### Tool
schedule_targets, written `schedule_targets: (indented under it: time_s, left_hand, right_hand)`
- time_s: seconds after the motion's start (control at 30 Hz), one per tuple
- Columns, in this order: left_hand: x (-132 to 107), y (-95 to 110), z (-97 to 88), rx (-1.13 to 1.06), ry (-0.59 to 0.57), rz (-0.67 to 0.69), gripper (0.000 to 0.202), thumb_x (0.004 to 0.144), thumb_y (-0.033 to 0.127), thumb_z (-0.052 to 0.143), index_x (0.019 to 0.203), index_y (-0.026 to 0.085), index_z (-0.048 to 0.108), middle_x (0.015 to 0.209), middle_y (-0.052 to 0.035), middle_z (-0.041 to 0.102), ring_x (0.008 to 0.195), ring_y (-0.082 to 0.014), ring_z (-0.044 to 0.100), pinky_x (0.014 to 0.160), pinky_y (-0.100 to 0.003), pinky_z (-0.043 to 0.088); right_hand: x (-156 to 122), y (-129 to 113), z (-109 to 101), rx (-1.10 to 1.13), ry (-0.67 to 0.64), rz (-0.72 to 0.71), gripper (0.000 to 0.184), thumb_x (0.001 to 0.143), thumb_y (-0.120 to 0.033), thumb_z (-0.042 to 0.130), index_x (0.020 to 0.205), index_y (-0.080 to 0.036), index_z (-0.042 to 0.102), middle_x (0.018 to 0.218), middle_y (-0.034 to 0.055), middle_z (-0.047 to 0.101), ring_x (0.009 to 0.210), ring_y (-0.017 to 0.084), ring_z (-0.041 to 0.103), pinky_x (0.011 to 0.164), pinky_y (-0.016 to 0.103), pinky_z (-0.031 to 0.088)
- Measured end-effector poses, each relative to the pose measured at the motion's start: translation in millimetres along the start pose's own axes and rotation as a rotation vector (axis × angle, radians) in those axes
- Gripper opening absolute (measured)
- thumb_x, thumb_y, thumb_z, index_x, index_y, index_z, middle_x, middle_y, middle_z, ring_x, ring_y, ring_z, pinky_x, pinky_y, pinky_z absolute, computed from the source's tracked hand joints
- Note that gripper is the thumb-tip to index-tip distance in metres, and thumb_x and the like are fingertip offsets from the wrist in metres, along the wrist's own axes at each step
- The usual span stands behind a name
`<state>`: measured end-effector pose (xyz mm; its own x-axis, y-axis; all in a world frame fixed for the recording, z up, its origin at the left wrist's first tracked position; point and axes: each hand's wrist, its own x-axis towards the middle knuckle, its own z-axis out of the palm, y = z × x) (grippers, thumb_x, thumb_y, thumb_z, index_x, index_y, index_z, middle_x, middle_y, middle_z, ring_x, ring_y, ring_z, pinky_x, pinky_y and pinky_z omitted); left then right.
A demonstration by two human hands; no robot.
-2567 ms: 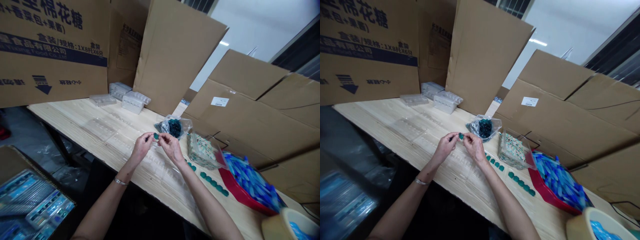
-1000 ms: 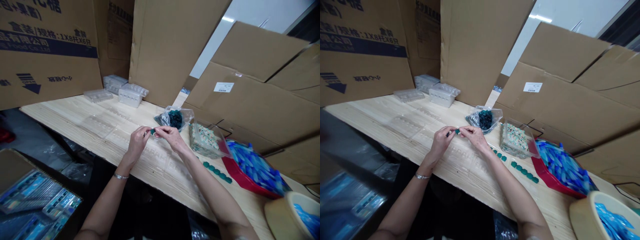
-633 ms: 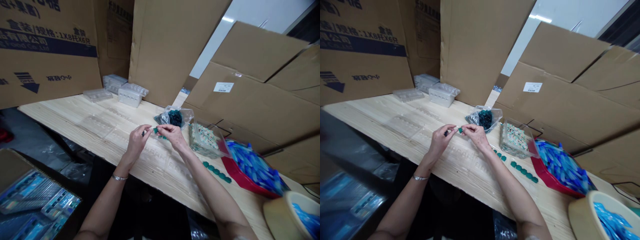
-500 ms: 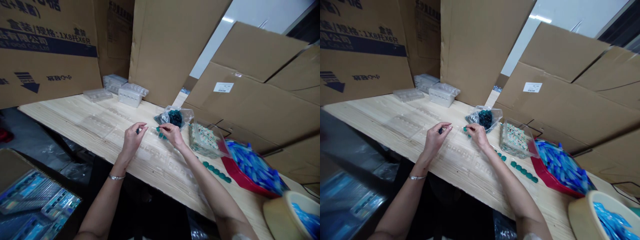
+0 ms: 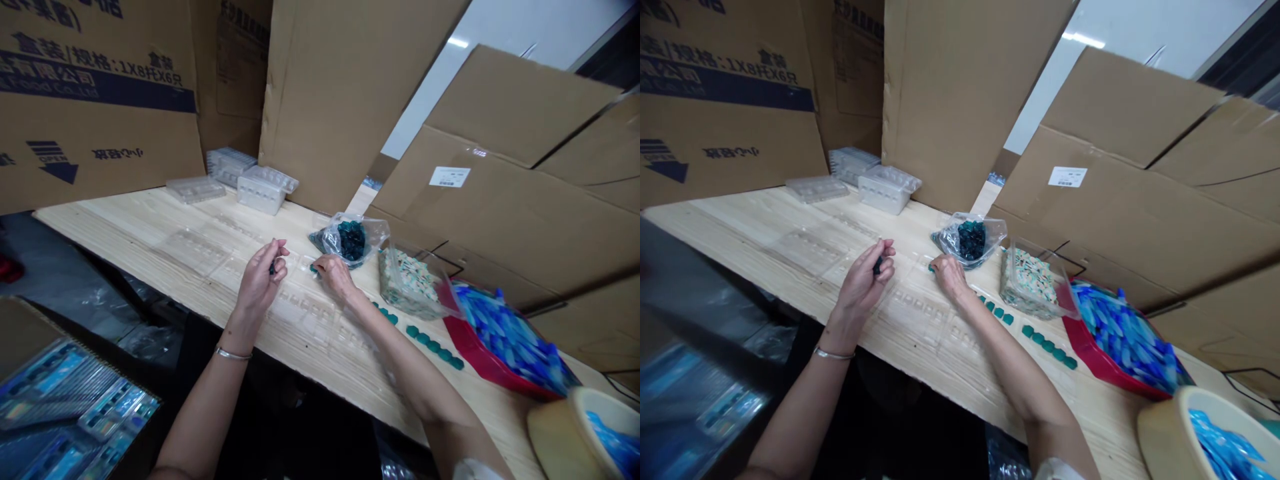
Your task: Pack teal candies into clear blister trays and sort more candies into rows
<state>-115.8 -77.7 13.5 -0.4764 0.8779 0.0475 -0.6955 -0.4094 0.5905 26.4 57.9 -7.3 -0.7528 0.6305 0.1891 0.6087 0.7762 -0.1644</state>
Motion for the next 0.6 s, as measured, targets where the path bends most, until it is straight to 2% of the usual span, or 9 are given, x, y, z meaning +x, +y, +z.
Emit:
schedule_targets:
  time_s: [0.13, 0.27, 0.37, 0.43, 0.5, 0.6]
  left_hand:
    - [5, 0, 0.9, -0.356, 0.068, -0.184, 0.013, 0.083, 0.017, 0.052, 0.079, 0.009, 0.061, 0.069, -0.0042, 0.057, 0.051, -0.0032, 0.045, 0.042, -0.013, 0.035]
    - [7, -4, -1.1, -0.502, 0.168, -0.234, 0.018, 0.086, 0.016, 0.045, 0.078, 0.008, 0.059, 0.070, -0.0064, 0.059, 0.063, -0.0084, 0.055, 0.054, -0.017, 0.046]
    - [5, -7, -2.5, -0.527, 0.209, -0.266, 0.021, 0.087, 0.022, 0.044, 0.082, 0.008, 0.059, 0.075, -0.0095, 0.061, 0.073, -0.0135, 0.060, 0.065, -0.026, 0.052]
    - [4, -9, -2.7, -0.502, 0.202, -0.260, 0.023, 0.087, 0.026, 0.043, 0.085, 0.009, 0.059, 0.084, -0.0124, 0.063, 0.081, -0.0175, 0.062, 0.071, -0.032, 0.052]
    - [4, -12, -2.2, -0.464, 0.180, -0.244, 0.026, 0.086, 0.030, 0.043, 0.086, 0.010, 0.059, 0.092, -0.0139, 0.064, 0.088, -0.0205, 0.062, 0.076, -0.035, 0.052]
    - [4, -17, -0.7, -0.412, 0.137, -0.206, 0.031, 0.087, 0.036, 0.041, 0.088, 0.010, 0.059, 0.097, -0.0134, 0.063, 0.091, -0.0210, 0.062, 0.079, -0.035, 0.050]
  right_hand:
    - [3, -2, 6, -0.058, -0.007, -0.002, 0.026, 0.083, -0.013, 0.044, 0.082, -0.014, 0.070, 0.089, 0.0100, 0.067, 0.089, 0.019, 0.056, 0.074, 0.025, 0.039]
    - [-1, 0, 6, -0.079, 0.005, -0.044, 0.022, 0.084, -0.015, 0.046, 0.085, -0.015, 0.068, 0.089, 0.0096, 0.066, 0.091, 0.019, 0.056, 0.078, 0.027, 0.040]
    - [-7, -7, -5, -0.027, 0.103, -0.106, 0.020, 0.084, -0.021, 0.052, 0.099, -0.014, 0.064, 0.100, 0.0120, 0.065, 0.097, 0.021, 0.056, 0.083, 0.031, 0.042]
    - [-11, -21, -18, 0.064, 0.214, -0.153, 0.021, 0.085, -0.024, 0.052, 0.100, -0.014, 0.062, 0.100, 0.0114, 0.064, 0.095, 0.020, 0.057, 0.084, 0.032, 0.043]
    - [-15, -43, -30, 0.200, 0.275, -0.205, 0.020, 0.086, -0.027, 0.050, 0.095, -0.016, 0.063, 0.091, 0.0083, 0.066, 0.086, 0.018, 0.059, 0.080, 0.030, 0.044]
    - [-17, -78, -39, 0.339, 0.224, -0.254, 0.018, 0.082, -0.030, 0.055, 0.091, -0.018, 0.065, 0.084, 0.0057, 0.066, 0.078, 0.016, 0.058, 0.074, 0.027, 0.045]
